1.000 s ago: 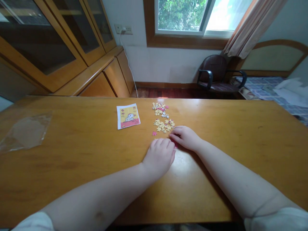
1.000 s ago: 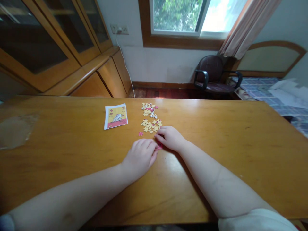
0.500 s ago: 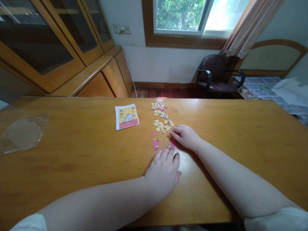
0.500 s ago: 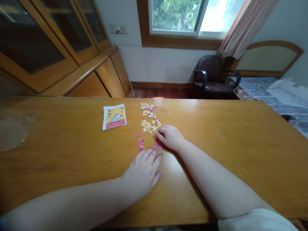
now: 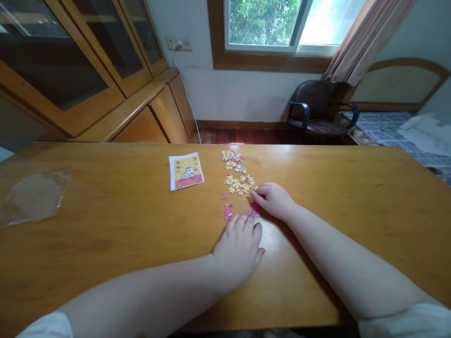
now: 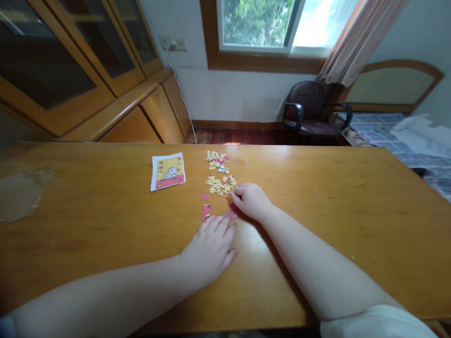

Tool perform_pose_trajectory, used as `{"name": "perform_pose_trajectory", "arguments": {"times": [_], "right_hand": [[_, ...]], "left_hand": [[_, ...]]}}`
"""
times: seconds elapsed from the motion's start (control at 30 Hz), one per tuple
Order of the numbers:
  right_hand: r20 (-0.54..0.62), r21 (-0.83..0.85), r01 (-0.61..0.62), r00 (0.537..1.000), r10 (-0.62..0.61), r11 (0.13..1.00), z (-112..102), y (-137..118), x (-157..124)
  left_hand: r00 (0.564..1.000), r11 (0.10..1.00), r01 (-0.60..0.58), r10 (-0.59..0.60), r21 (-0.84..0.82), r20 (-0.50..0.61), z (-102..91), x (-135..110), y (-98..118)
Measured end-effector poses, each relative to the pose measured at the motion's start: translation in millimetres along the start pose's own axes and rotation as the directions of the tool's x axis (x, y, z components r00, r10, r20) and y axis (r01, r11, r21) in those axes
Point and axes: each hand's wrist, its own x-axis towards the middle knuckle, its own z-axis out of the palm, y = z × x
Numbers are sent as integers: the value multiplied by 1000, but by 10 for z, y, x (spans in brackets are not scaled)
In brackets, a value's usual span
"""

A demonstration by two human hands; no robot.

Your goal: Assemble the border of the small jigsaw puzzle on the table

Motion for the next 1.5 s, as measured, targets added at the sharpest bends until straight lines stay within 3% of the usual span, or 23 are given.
{"name": "perform_pose_trajectory", "arguments": {"times": [0.2, 0.3, 0.43, 0.53, 0.8, 0.93, 1.13, 1.5], "right_hand": [[46, -54, -49, 998, 52, 997, -55, -20, 4], [32, -127, -153, 987, 158, 980, -115, -72, 9], [41, -346, -295, 944, 328, 891, -250, -203, -28], [146, -499, -285, 903, 404, 818, -393, -264, -86], [267, -531, -321, 815, 514, 784, -636, 6, -66], [374, -435, -271, 813, 446, 859, -555, 66, -6], [375, -347, -273, 837, 400, 897, -459, -21, -14], [483, -336, -232, 790, 379, 913, -501, -110, -38]], "left_hand": [[1000, 1000, 2, -2, -18, 2, 2, -1, -2], [1000, 999, 0, 1, -49, 11, -1, -9, 0], [998, 995, -60, 61, -74, 17, -21, -21, -5], [994, 991, -108, 108, -77, -2, -28, -27, -10], [981, 980, -186, 183, -63, -57, 7, -45, -33], [978, 978, -199, 193, -70, -75, 0, -41, -46], [978, 977, -200, 194, -79, -73, -17, -37, -31], [985, 967, -168, 156, -193, -75, -30, 14, -102]]}}
